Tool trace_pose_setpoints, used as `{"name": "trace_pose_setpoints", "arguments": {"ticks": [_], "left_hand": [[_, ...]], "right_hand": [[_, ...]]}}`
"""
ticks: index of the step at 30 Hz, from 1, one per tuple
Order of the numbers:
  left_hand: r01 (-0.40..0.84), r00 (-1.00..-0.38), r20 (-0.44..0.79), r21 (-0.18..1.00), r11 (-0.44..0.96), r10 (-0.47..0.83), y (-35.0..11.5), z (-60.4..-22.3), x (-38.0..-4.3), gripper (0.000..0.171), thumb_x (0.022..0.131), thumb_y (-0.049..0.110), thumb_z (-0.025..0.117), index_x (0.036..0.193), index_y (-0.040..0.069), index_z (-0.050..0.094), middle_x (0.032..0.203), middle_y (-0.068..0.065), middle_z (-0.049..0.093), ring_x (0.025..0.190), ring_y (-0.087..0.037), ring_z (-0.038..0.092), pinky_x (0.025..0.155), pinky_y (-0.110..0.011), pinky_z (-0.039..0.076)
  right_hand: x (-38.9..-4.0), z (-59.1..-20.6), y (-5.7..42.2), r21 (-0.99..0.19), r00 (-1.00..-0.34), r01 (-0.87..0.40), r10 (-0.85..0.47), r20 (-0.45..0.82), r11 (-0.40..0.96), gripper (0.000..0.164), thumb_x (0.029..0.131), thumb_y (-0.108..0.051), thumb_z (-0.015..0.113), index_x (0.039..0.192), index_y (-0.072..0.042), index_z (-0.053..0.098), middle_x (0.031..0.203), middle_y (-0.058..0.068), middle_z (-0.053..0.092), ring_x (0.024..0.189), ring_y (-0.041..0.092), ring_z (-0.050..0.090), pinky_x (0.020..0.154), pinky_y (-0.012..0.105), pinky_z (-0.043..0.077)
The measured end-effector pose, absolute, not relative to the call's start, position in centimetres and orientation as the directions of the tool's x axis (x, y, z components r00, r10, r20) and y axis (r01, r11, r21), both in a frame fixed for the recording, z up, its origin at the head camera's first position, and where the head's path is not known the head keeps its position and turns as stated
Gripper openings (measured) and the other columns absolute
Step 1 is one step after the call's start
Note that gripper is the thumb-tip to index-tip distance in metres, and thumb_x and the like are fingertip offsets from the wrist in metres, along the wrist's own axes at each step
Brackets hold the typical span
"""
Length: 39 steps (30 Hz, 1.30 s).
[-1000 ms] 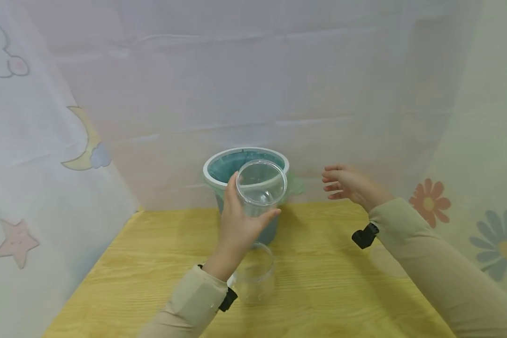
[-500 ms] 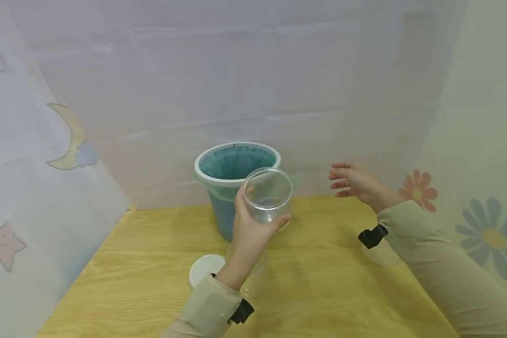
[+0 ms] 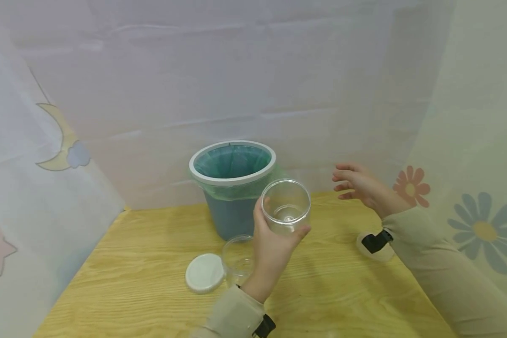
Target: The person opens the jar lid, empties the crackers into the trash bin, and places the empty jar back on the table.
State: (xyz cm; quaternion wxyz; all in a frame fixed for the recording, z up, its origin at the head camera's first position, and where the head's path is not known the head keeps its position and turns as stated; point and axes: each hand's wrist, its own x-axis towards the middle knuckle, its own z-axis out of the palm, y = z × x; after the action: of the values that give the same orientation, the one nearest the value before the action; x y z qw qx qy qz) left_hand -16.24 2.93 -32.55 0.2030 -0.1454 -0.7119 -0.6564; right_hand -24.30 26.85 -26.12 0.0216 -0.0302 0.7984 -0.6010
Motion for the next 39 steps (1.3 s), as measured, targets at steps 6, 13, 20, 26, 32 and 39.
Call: {"name": "trace_pose_setpoints", "arguments": {"ticks": [6, 13, 20, 26, 32, 39], "left_hand": [[0.432, -0.899, 0.436, 0.897, 0.092, -0.034, 4.3, -33.7, -16.0, 0.101, 0.068, 0.025, 0.091, 0.148, 0.013, 0.03, 0.139, -0.01, 0.047, 0.121, -0.033, 0.049, 0.094, -0.055, 0.043], [0.381, -0.925, 0.379, 0.915, 0.131, 0.043, 5.0, -34.9, -16.4, 0.1, 0.069, 0.029, 0.09, 0.147, 0.012, 0.03, 0.138, -0.01, 0.047, 0.121, -0.034, 0.049, 0.094, -0.055, 0.043], [0.309, -0.951, 0.303, 0.943, 0.121, 0.069, 5.4, -36.0, -16.9, 0.101, 0.07, 0.028, 0.089, 0.147, 0.009, 0.027, 0.139, -0.012, 0.045, 0.122, -0.036, 0.047, 0.096, -0.057, 0.041], [0.19, -0.978, 0.177, 0.974, 0.125, 0.113, 5.8, -37.3, -17.1, 0.103, 0.074, 0.024, 0.087, 0.149, 0.003, 0.02, 0.142, -0.021, 0.04, 0.124, -0.045, 0.043, 0.097, -0.063, 0.039], [0.081, -0.992, 0.07, 0.99, 0.115, 0.103, 6.2, -38.2, -17.0, 0.105, 0.074, 0.018, 0.086, 0.149, 0.001, 0.014, 0.143, -0.028, 0.036, 0.126, -0.052, 0.039, 0.098, -0.066, 0.035], [0.051, -0.993, 0.038, 0.992, 0.115, 0.11, 6.2, -39.2, -17.4, 0.105, 0.073, 0.013, 0.087, 0.149, 0.001, 0.015, 0.141, -0.027, 0.038, 0.125, -0.05, 0.041, 0.099, -0.062, 0.037]], "right_hand": [[-23.7, -26.4, 27.6, -0.958, -0.998, -0.026, -0.059, 0.01, 0.286, 0.068, 0.104, -0.03, 0.044, 0.152, 0.005, 0.01, 0.128, 0.019, 0.042, 0.078, 0.006, 0.059, 0.073, 0.03, 0.054], [-22.9, -27.0, 28.5, -0.954, -0.998, -0.041, -0.058, 0.025, 0.297, 0.07, 0.104, -0.032, 0.044, 0.152, 0.006, 0.01, 0.127, 0.019, 0.043, 0.079, 0.007, 0.06, 0.074, 0.031, 0.055], [-22.7, -28.1, 29.0, -0.957, -0.998, -0.029, -0.06, 0.012, 0.29, 0.071, 0.104, -0.032, 0.044, 0.152, 0.006, 0.009, 0.127, 0.018, 0.042, 0.082, 0.008, 0.059, 0.075, 0.03, 0.054], [-22.3, -28.8, 29.3, -0.948, -0.998, -0.032, -0.061, 0.013, 0.317, 0.069, 0.104, -0.03, 0.042, 0.152, 0.007, 0.008, 0.128, 0.021, 0.042, 0.084, 0.008, 0.059, 0.074, 0.031, 0.054], [-22.1, -29.2, 29.2, -0.936, -0.999, -0.016, -0.047, 0.0, 0.352, 0.067, 0.105, -0.029, 0.041, 0.152, 0.006, 0.008, 0.134, 0.025, 0.039, 0.085, 0.007, 0.058, 0.076, 0.031, 0.054], [-22.1, -29.7, 29.5, -0.934, -0.999, -0.023, -0.052, 0.005, 0.356, 0.07, 0.105, -0.032, 0.041, 0.152, 0.007, 0.007, 0.134, 0.027, 0.038, 0.086, 0.007, 0.058, 0.076, 0.031, 0.054]]}}
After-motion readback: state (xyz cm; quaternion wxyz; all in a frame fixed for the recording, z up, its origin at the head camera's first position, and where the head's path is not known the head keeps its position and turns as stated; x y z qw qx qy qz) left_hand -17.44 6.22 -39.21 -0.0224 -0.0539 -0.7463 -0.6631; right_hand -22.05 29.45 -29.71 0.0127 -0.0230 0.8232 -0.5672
